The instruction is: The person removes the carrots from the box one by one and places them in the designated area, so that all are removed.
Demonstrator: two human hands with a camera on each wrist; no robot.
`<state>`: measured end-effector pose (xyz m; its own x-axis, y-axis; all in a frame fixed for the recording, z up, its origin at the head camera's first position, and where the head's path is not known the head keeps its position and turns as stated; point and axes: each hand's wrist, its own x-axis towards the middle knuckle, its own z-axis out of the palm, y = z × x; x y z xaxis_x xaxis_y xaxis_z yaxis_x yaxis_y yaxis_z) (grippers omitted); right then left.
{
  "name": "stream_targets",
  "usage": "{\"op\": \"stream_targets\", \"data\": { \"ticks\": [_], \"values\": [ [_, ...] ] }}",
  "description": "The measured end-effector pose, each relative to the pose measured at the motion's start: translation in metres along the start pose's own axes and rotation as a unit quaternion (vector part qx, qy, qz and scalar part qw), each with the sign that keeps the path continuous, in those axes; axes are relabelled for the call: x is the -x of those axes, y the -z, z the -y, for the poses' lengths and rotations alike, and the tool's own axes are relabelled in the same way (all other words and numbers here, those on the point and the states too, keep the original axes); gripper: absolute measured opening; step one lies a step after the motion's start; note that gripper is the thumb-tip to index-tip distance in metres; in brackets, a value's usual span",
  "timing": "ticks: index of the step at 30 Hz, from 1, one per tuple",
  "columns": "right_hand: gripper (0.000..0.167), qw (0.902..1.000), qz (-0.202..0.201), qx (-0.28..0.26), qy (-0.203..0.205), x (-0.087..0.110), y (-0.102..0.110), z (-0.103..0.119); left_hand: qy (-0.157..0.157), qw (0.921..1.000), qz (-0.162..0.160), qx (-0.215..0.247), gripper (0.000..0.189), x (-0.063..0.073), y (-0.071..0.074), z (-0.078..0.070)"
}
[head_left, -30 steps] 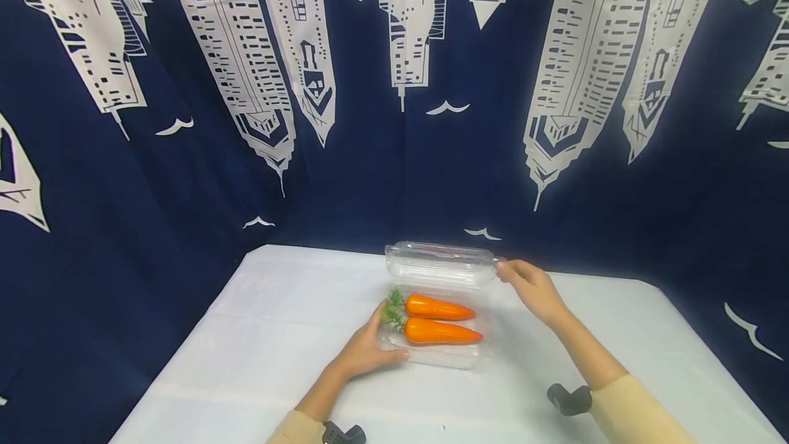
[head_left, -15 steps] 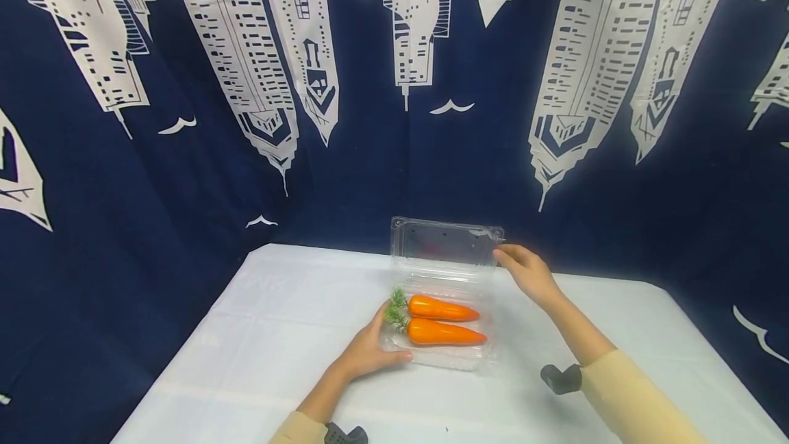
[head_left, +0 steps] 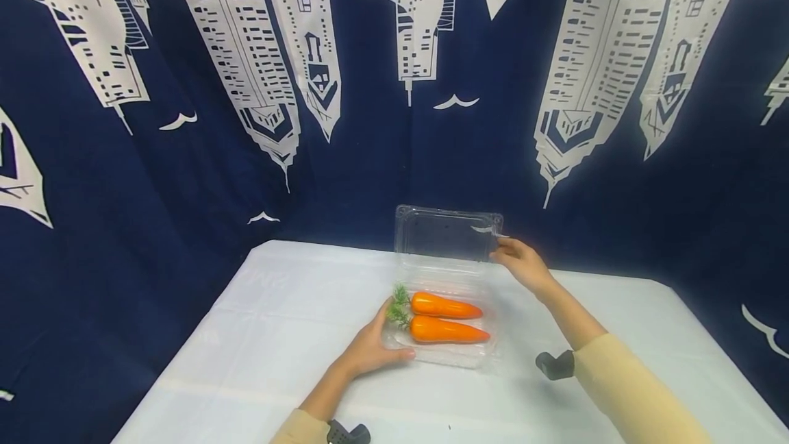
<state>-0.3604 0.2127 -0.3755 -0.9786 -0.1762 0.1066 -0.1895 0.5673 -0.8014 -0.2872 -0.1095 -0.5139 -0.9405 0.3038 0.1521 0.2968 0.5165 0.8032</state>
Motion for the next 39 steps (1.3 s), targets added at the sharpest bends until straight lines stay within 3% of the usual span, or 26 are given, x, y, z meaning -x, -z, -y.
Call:
{"op": "stream_targets", "data": {
  "ticks": [12,20,39],
  "values": [
    [0.070,0.9982,0.016,-0.046,-0.035,-0.007,-0.017,-0.010,0.001,1.0000,0.000,-0.001,0.115,0.004,0.000,-0.005],
    [0.068,0.9989,-0.005,-0.016,-0.045,-0.007,-0.023,-0.011,0.004,1.0000,0.005,-0.006,0.115,0.004,0.002,-0.006],
    [0.068,0.9978,-0.011,0.021,-0.063,-0.010,-0.031,-0.017,0.001,1.0000,-0.001,-0.006,0.115,0.001,0.001,-0.004]
  ]
}}
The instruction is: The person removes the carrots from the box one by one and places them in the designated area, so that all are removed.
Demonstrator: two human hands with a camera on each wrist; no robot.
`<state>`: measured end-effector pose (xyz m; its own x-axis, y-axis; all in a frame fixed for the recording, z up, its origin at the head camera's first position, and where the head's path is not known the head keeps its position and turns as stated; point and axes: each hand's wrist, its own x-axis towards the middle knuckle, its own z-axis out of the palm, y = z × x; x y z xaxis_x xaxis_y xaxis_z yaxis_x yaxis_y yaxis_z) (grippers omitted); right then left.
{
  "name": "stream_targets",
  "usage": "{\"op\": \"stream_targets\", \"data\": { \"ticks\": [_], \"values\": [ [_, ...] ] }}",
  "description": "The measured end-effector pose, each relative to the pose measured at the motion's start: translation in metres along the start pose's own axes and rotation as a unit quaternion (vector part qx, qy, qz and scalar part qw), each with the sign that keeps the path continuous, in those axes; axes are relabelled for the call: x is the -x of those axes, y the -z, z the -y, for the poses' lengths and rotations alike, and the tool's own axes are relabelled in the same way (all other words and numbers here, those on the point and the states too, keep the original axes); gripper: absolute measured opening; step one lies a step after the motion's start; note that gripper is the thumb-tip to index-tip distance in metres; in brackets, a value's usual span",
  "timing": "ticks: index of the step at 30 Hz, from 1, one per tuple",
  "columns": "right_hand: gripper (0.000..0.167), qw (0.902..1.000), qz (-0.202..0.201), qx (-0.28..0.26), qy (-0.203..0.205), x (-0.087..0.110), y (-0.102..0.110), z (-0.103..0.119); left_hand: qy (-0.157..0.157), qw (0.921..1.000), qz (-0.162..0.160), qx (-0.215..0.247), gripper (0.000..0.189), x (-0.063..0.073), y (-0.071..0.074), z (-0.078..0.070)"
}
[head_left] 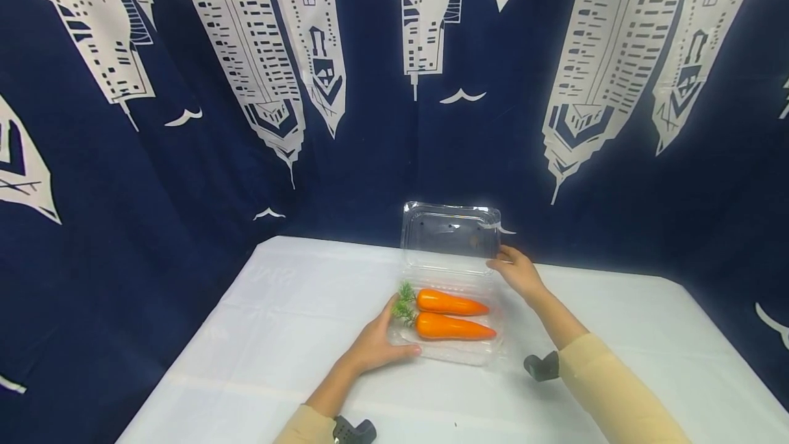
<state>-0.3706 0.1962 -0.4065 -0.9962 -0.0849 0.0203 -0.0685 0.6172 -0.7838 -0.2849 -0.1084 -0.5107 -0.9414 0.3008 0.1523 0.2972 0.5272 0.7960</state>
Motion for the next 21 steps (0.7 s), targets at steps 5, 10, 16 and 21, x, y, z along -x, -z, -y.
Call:
{"op": "stream_targets", "data": {
  "ticks": [5,10,16,21],
  "values": [
    [0.066,0.9994,-0.030,0.018,0.001,0.004,-0.003,-0.001,-0.002,1.0000,0.000,0.001,0.115,0.000,0.000,0.000],
    [0.065,0.9963,-0.079,0.027,0.021,0.010,-0.008,0.001,0.000,1.0000,-0.002,0.003,0.115,0.000,0.000,0.000],
    [0.060,0.9951,-0.087,-0.002,0.046,0.018,-0.020,0.008,0.002,1.0000,0.001,0.004,0.114,0.002,0.000,0.001],
    [0.054,0.9935,-0.089,-0.040,0.057,0.023,-0.032,0.014,-0.002,1.0000,0.001,0.002,0.114,0.001,0.000,-0.001]
  ]
}}
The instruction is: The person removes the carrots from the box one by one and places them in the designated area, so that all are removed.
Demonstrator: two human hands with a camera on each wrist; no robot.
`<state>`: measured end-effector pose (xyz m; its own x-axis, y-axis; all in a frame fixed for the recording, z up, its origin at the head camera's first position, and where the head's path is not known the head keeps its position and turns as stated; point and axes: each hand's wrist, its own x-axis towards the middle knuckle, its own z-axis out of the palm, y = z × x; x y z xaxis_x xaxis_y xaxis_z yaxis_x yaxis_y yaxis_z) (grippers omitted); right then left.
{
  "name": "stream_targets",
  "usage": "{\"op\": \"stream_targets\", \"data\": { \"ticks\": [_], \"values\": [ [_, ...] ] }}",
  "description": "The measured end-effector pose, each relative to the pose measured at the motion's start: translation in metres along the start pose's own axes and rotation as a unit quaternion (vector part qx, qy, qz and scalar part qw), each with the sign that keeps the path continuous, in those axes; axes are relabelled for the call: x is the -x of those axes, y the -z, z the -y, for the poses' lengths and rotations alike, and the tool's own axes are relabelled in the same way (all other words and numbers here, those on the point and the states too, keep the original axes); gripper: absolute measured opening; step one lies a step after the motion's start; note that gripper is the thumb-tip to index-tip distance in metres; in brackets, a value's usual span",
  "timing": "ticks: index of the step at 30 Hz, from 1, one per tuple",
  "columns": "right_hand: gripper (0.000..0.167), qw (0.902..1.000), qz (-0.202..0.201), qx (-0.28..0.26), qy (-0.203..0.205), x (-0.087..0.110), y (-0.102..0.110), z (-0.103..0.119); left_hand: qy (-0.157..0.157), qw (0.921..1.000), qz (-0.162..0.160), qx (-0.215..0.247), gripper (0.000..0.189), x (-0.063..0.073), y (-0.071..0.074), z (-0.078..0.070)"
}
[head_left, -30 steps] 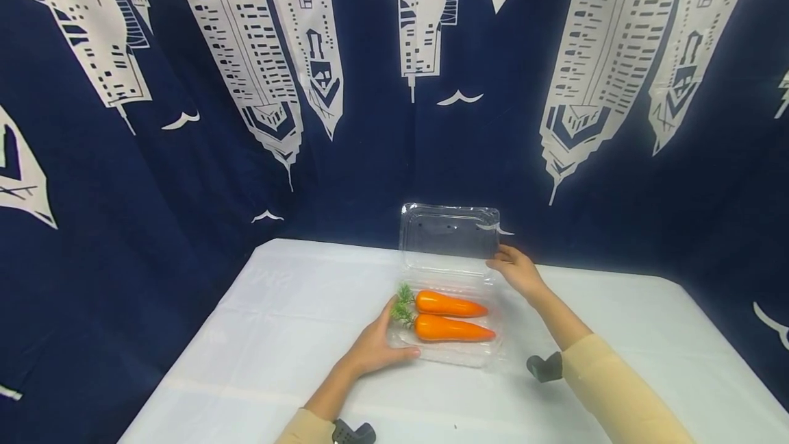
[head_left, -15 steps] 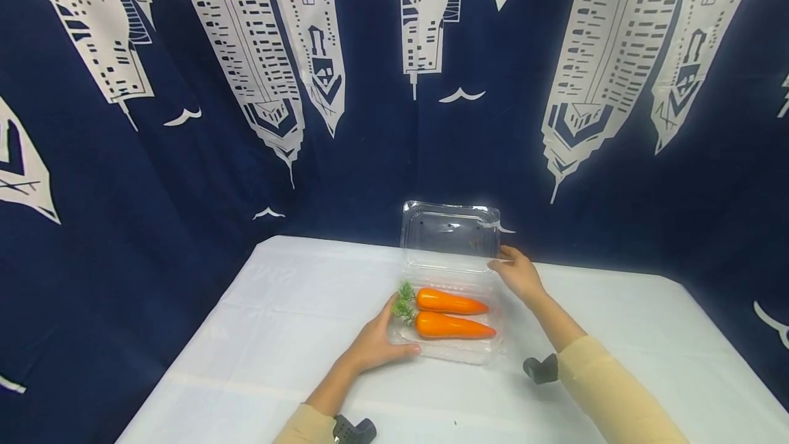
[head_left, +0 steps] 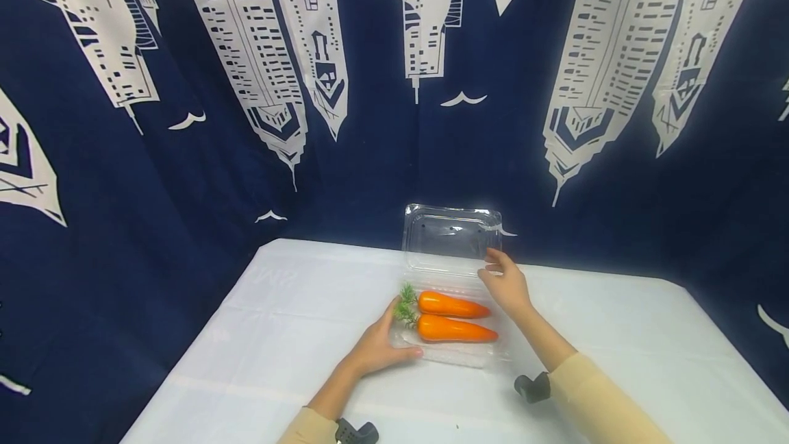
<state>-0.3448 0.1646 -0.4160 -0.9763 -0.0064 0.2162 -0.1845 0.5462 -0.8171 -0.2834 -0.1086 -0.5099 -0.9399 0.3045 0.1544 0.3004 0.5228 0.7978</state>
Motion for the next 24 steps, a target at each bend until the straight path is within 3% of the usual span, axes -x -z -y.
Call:
{"op": "stream_targets", "data": {
  "ticks": [5,16,24],
  "values": [
    [0.044,0.9995,0.010,-0.018,0.026,0.007,-0.011,0.003,-0.001,1.0000,-0.003,-0.003,0.115,-0.001,0.000,-0.001],
    [0.035,0.9919,0.110,0.011,0.063,0.014,-0.036,-0.001,0.002,1.0000,-0.005,-0.004,0.115,0.000,-0.003,0.003],
    [0.032,0.9865,0.126,0.058,0.087,0.011,-0.045,-0.011,-0.003,1.0000,-0.005,0.000,0.115,-0.001,-0.002,0.003]
  ]
}}
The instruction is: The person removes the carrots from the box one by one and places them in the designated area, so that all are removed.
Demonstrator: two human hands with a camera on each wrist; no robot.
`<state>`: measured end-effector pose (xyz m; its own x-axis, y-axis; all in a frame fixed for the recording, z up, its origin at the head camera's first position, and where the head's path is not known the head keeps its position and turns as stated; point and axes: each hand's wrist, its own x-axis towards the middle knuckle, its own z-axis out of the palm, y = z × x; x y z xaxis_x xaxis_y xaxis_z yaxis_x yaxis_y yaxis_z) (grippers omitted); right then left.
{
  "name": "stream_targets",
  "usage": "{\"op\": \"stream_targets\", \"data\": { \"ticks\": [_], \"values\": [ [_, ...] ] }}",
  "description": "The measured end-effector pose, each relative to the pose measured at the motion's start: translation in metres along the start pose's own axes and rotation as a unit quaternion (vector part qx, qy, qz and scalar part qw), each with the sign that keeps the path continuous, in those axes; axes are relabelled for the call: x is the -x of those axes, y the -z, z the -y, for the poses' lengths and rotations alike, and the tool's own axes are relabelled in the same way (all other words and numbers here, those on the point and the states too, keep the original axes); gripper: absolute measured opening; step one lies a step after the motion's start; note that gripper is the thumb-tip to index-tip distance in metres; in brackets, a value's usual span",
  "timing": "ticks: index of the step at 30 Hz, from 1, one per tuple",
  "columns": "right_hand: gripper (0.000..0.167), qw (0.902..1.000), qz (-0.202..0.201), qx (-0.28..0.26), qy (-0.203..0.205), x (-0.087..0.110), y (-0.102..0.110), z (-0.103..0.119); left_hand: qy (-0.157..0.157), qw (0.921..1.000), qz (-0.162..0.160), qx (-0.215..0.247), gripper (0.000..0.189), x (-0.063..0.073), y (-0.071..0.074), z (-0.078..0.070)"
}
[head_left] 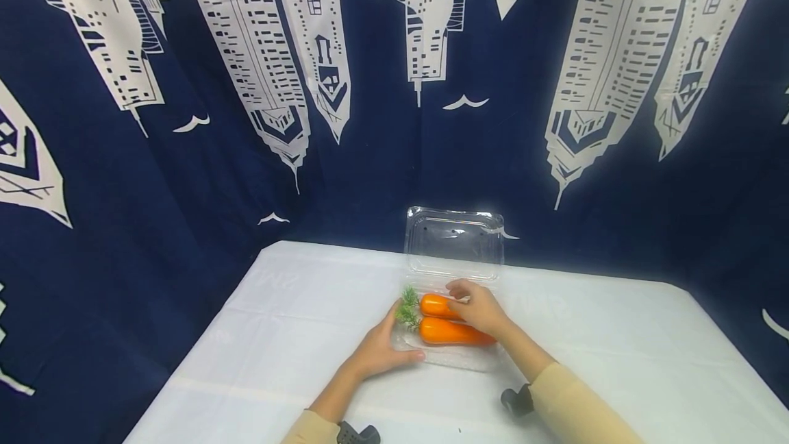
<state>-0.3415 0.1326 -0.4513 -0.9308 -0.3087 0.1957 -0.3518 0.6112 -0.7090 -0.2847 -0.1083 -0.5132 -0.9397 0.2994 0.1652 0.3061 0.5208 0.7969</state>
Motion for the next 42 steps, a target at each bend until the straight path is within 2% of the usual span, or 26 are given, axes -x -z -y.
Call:
{"op": "stream_targets", "data": {
  "ticks": [4,11,23,29,36,42],
  "values": [
    [0.031,0.9999,0.002,0.016,0.001,-0.001,-0.004,-0.006,0.001,1.0000,0.001,0.000,0.115,0.000,0.000,0.000],
    [0.036,0.9995,0.010,0.030,-0.001,0.001,-0.008,-0.003,0.007,1.0000,0.000,0.001,0.115,0.000,0.000,0.000],
    [0.036,0.9923,0.021,0.111,0.049,0.000,-0.011,-0.003,0.007,1.0000,0.001,0.004,0.115,-0.001,0.000,0.000],
    [0.037,0.9894,0.034,0.129,0.056,0.000,-0.010,-0.001,0.004,1.0000,0.001,0.005,0.115,-0.001,0.000,0.002],
    [0.041,0.9861,0.075,0.143,0.041,0.003,-0.013,-0.004,0.000,1.0000,0.002,0.004,0.118,-0.001,-0.001,0.003],
    [0.042,0.9873,0.068,0.137,0.044,0.003,-0.016,-0.009,0.005,1.0000,0.003,0.004,0.118,0.000,0.000,0.001]
  ]
}}
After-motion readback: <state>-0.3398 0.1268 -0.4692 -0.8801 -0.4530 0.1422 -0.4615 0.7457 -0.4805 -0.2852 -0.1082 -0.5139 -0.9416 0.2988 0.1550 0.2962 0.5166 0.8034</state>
